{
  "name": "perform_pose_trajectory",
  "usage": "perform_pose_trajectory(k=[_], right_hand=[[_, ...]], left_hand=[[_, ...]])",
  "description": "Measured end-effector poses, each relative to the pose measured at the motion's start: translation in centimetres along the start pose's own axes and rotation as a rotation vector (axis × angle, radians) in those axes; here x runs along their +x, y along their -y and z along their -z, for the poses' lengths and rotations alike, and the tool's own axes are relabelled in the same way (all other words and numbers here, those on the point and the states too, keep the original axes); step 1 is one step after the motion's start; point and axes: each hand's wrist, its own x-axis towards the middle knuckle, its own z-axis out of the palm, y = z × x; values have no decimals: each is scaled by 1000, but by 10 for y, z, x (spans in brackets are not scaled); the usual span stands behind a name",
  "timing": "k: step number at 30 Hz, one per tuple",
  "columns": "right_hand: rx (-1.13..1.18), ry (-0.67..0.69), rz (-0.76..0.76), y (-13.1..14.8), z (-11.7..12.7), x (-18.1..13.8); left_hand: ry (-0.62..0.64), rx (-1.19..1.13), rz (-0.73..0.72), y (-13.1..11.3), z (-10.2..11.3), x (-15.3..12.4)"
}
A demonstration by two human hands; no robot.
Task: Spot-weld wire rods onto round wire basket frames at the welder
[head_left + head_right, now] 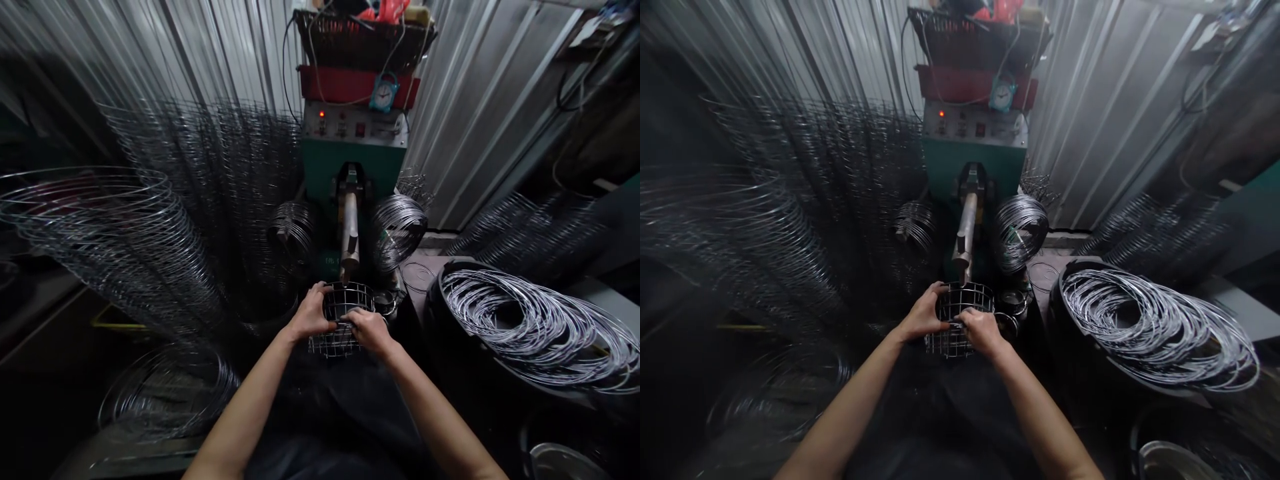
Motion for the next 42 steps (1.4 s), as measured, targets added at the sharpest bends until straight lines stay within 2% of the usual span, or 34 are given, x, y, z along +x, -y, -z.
perform_pose_trajectory(k=[7, 12, 15, 18, 21, 24, 26, 28, 31, 34, 38, 42], right_hand=[[-15, -58, -26, 0, 4, 8], [-50, -99, -68, 0, -3, 5], [-60, -132, -98, -2, -5, 15], [-21, -192, -113, -6, -7, 28], [130, -341, -128, -11, -13, 29], [483, -518, -191, -21, -27, 6], [749, -553, -296, -31, -44, -21], [907, -549, -423, -42, -66, -52], [900, -551, -550, -56, -100, -95], [880, -569, -623, -64, -119, -120], [908, -654, -670, -66, -117, -121], [944, -601, -659, -63, -109, -113]], left_hand=[[26, -50, -25, -2, 6, 17], [-19, -22, -4, 1, 1, 16], [-46, 2, 29, 3, 0, 26], [-38, 24, 55, 4, 3, 40], [-29, 27, 42, 5, 4, 45], [-60, 29, 34, 8, 3, 43], [-72, 32, 25, 11, 2, 43], [-81, 28, 29, 13, 1, 45], [-101, 11, 54, 15, 1, 53], [-106, -9, 73, 17, 3, 62], [-98, 1, 101, 18, 4, 70], [-109, -24, 91, 19, 2, 74]])
